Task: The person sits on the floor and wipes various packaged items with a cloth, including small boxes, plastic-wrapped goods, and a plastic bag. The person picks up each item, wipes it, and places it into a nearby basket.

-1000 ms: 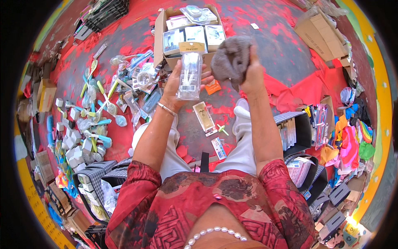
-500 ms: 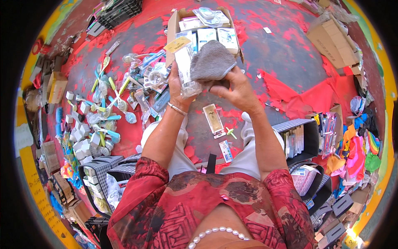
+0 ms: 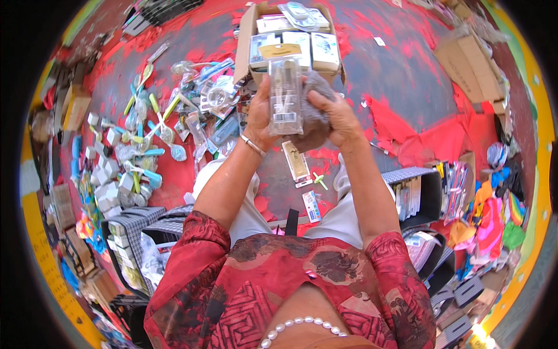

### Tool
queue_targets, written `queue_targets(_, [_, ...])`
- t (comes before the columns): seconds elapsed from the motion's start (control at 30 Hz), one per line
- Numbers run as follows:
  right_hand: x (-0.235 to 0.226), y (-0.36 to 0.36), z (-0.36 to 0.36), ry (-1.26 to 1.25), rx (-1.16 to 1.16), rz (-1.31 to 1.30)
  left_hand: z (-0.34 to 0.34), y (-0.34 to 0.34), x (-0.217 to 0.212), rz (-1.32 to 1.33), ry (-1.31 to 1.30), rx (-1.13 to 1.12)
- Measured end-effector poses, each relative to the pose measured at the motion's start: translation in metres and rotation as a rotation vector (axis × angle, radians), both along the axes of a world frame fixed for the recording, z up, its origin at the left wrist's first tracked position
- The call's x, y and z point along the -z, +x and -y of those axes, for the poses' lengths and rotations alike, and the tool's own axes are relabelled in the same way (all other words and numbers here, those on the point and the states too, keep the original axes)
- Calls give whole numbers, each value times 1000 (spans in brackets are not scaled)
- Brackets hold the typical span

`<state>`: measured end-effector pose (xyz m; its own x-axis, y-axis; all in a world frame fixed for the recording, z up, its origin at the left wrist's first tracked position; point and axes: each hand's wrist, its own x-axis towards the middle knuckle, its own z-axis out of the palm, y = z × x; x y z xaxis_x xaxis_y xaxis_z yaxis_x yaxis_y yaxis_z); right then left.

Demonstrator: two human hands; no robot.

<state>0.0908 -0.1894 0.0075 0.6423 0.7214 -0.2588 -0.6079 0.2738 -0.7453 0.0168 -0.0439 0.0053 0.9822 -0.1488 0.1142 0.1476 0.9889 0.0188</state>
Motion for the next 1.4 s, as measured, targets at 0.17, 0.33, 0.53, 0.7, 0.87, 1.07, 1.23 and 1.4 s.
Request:
queue_targets(0.17, [-16, 26, 14, -49, 304, -36, -12, -2, 0, -242, 271, 67])
queue_targets(0.33, [-37, -18, -14, -403, 363, 1398, 2, -7, 2, -450, 512, -13])
queue_targets(0.53, [-19, -5, -24, -825, 468, 1372, 24, -10, 9, -561, 1004, 45])
queue_targets(0.7, [-21, -23, -21, -779, 154, 1385, 10, -4, 32, -690, 883, -200])
queue_targets(0.87, [-12, -9, -9, -797, 199, 1007, -28, 5, 25, -333, 1187, -320])
queue_targets(1.07, [-6, 15, 0, -695, 209, 581, -9, 8, 1, -464, 881, -299])
queue_targets(1.23, [-11, 7, 10, -562, -110, 587, 0, 8, 9, -196, 745, -165])
queue_targets(1.4, [-18, 11, 11, -418, -72, 503, 4, 1, 19, -343, 1344, -348])
